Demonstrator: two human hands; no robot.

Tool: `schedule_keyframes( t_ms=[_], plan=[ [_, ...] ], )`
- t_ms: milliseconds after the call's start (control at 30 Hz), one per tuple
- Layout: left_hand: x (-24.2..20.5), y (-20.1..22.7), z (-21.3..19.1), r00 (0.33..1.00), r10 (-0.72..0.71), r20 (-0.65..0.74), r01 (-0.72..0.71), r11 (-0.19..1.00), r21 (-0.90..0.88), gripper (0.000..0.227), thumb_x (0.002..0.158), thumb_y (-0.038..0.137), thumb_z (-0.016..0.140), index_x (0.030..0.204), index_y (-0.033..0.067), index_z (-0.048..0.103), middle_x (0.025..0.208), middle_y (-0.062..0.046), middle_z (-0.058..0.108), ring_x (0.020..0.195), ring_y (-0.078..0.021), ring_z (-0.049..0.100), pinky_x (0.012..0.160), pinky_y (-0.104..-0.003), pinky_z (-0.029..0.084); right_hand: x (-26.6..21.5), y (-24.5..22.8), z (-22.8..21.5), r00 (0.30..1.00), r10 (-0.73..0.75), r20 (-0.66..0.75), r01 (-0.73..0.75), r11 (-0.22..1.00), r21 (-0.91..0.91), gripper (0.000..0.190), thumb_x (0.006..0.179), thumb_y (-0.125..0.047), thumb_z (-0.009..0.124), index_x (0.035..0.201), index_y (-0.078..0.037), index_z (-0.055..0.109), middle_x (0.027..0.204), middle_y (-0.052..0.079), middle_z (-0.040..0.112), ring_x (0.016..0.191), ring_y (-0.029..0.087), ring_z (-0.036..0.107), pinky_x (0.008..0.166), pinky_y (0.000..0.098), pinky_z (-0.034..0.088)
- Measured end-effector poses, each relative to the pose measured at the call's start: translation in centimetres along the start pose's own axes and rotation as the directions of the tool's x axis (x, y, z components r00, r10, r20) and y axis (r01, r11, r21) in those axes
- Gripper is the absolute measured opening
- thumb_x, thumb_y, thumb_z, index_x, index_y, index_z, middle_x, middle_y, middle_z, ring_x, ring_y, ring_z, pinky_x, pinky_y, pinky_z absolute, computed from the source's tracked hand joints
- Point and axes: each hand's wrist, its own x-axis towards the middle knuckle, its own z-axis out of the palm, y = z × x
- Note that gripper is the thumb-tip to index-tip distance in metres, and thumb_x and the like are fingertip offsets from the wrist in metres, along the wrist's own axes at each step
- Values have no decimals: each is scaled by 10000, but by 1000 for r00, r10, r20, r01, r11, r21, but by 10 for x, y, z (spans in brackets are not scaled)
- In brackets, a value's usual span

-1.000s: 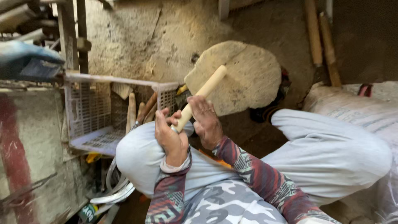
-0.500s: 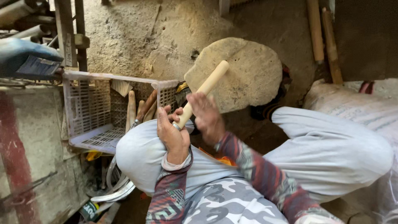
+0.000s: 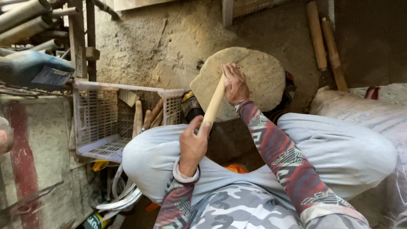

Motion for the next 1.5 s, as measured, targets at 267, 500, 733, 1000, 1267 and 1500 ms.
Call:
schedule_keyframes(
  t_ms=[267, 500, 733, 1000, 1267, 1500],
  plan=[
    [1, -16, 0, 873, -381, 304, 483, 765, -427, 498, 979, 287, 625, 1399, 19, 611, 815, -65, 671, 493, -104, 573, 382, -239, 407, -91, -76, -3, 964, -264, -25, 265, 959, 96, 586, 1071, -272, 301, 1496, 103, 450, 1549, 320, 480, 1518, 433, 394, 1290, 541, 229],
    [-2, -31, -6, 828, -352, 437, 561, 550, -619, 479, 1003, 296, 596, 1378, -2, 613, 891, -99, 704, 492, -109, 560, 354, -224, 384, -43, -56, -6, 986, -164, 9, 164, 986, 36, 581, 1070, -272, 252, 1516, 34, 466, 1578, 254, 468, 1536, 407, 380, 1295, 544, 206],
    [8, -23, -8, 808, -360, 465, 588, 469, -659, 471, 1008, 303, 590, 1365, -3, 603, 907, -107, 696, 505, -116, 562, 358, -221, 386, -62, -76, -12, 983, -179, 26, 174, 974, 143, 585, 1032, -263, 344, 1512, 46, 470, 1577, 253, 462, 1528, 429, 350, 1266, 522, 207],
    [0, -31, -10, 774, -387, 501, 630, 394, -669, 462, 1017, 294, 561, 1383, 15, 599, 946, -119, 715, 528, -109, 575, 373, -215, 400, -21, -62, -15, 998, -60, 18, 57, 993, 102, 592, 1034, -254, 336, 1529, 45, 464, 1576, 247, 446, 1508, 428, 333, 1244, 536, 205],
    [-3, -36, -7, 778, -387, 494, 623, 384, -681, 463, 1017, 286, 574, 1394, 17, 586, 950, -126, 710, 529, -116, 582, 361, -219, 396, -81, -90, -18, 977, -170, 129, 155, 981, 121, 592, 1024, -224, 318, 1528, 57, 451, 1600, 249, 448, 1543, 417, 340, 1273, 563, 166],
    [1, -32, -9, 782, -367, 503, 622, 411, -666, 490, 1006, 314, 577, 1396, 16, 586, 942, -109, 714, 556, -115, 599, 382, -232, 415, -10, -19, 3, 999, -18, 42, 16, 999, 48, 581, 1048, -319, 376, 1564, -59, 437, 1608, 233, 426, 1530, 428, 312, 1243, 549, 206]
  ],
)
